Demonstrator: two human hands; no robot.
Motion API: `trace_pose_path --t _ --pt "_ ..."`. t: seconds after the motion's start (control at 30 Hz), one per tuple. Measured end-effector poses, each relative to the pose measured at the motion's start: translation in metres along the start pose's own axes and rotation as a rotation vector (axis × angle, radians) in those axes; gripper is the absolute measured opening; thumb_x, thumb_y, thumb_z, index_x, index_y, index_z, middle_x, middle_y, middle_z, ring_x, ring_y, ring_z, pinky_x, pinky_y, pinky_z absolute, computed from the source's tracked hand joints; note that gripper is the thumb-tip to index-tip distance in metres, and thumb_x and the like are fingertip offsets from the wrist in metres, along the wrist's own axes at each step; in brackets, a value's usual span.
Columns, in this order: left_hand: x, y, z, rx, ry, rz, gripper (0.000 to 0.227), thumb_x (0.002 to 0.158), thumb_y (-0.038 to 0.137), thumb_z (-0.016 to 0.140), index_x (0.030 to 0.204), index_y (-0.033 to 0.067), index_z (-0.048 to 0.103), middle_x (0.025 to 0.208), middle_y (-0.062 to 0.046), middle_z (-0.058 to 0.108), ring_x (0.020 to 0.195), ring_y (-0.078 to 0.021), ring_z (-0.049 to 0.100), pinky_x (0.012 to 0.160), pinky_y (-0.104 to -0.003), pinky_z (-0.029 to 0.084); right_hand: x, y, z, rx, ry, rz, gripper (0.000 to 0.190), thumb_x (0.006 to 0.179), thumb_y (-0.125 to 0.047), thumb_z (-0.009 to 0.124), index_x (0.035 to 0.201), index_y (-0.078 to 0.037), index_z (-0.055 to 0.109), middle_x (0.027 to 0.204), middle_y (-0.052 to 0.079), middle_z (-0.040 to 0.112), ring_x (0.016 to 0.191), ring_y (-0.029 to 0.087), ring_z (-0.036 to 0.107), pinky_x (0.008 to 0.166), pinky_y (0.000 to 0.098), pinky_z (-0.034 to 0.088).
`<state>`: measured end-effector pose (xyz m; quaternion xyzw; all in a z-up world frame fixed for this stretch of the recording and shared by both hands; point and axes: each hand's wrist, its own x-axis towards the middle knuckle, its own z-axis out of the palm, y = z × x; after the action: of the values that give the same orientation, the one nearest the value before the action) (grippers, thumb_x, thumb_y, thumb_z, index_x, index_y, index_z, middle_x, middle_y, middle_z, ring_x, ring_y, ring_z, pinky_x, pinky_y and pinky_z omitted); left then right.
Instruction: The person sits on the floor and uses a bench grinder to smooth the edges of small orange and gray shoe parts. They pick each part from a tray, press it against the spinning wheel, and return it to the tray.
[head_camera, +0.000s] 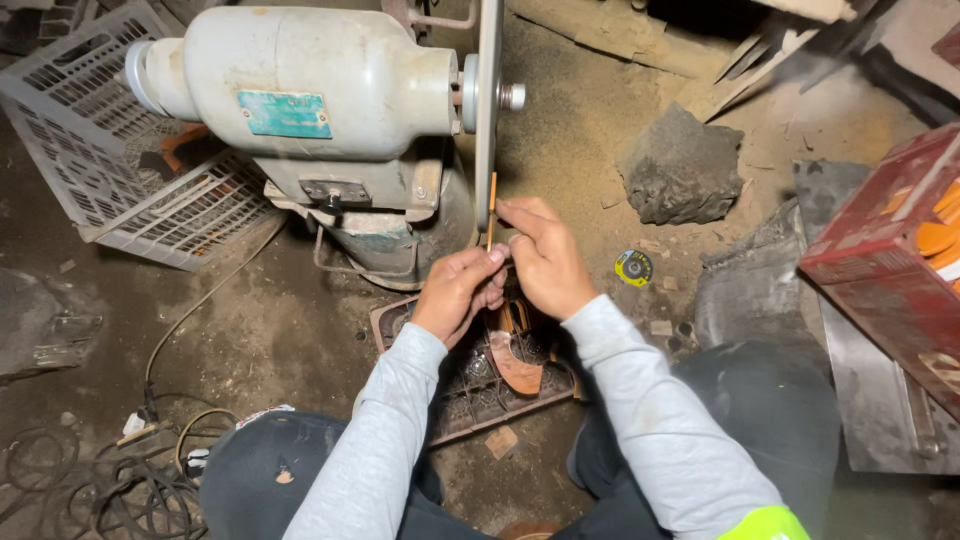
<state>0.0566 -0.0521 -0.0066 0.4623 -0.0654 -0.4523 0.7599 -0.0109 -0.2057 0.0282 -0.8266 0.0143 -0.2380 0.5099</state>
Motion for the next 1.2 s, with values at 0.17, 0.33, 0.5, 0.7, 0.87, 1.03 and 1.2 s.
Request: trace_pose_path --t 0.17,0.33,0.5,0.7,0.87,1.03,1.2 --pt "0.017 0.005 -0.007 -0.130 -0.077 -0.017 0.019 0.101 0.019 0.065 0.091 0.0032 0.064 0.077 -0.001 0.056 0.064 -0.0102 0.047 0.060 -0.027 0.041 0.012 -0.001 0.018 0.032 0.075 0.289 0.047 0.084 0.007 0.043 0.127 0.011 0.062 0.123 0.017 0.058 0.079 0.023 0.070 0.068 0.0300 0.059" --pt "0.014 -0.005 -0.012 -0.178 -0.098 -0.030 0.021 0.103 0.021 0.065 0.092 0.0030 0.063 0.076 0.000 0.054 0.065 -0.0107 0.046 0.062 -0.028 0.042 0.004 0.000 0.024 0.018 0.094 0.245 0.044 0.084 0.008 0.043 0.123 0.013 0.062 0.127 0.017 0.057 0.087 0.022 0.070 0.068 0.0289 0.060" --pt "-0.020 -0.031 -0.010 0.088 0.036 0.042 0.021 0.097 0.018 0.067 0.108 -0.0004 0.067 0.082 -0.001 0.064 0.068 -0.0093 0.054 0.062 -0.026 0.046 -0.019 0.012 0.003 -0.109 -0.117 0.034 0.037 0.083 0.007 0.047 0.112 0.011 0.069 0.110 0.017 0.067 0.099 0.027 0.069 0.091 0.0345 0.055" --pt "-0.023 -0.039 -0.008 0.754 0.227 0.264 0.029 0.094 0.016 0.073 0.115 -0.0031 0.070 0.084 -0.007 0.070 0.073 -0.0099 0.058 0.065 -0.027 0.049 -0.025 0.007 -0.033 0.181 -0.222 0.426 0.040 0.085 0.004 0.047 0.118 0.005 0.071 0.099 0.014 0.073 0.089 0.025 0.066 0.081 0.0328 0.053" --pt "0.008 -0.026 -0.016 0.111 0.002 0.069 0.023 0.101 0.019 0.068 0.101 -0.0040 0.069 0.073 0.000 0.057 0.060 -0.0102 0.050 0.054 -0.026 0.043 -0.003 -0.008 0.005 -0.055 0.004 0.104 0.036 0.088 0.004 0.053 0.121 0.010 0.065 0.111 0.019 0.067 0.100 0.030 0.068 0.090 0.0364 0.054" --pt "0.027 -0.021 -0.027 -0.028 -0.071 0.031 0.018 0.102 0.019 0.060 0.098 0.0027 0.067 0.077 0.000 0.060 0.063 -0.0090 0.052 0.060 -0.025 0.045 0.008 -0.006 0.033 -0.266 0.170 0.094 0.041 0.081 0.005 0.048 0.118 0.010 0.067 0.111 0.023 0.062 0.104 0.038 0.065 0.094 0.0395 0.052" --pt "0.014 -0.028 -0.031 0.016 -0.079 0.008 0.022 0.104 0.019 0.058 0.107 -0.0004 0.067 0.081 0.000 0.062 0.067 -0.0086 0.055 0.062 -0.024 0.046 -0.007 -0.005 0.040 -0.250 0.171 0.085 0.047 0.078 0.006 0.047 0.121 0.011 0.066 0.107 0.025 0.060 0.102 0.039 0.062 0.092 0.0411 0.051"
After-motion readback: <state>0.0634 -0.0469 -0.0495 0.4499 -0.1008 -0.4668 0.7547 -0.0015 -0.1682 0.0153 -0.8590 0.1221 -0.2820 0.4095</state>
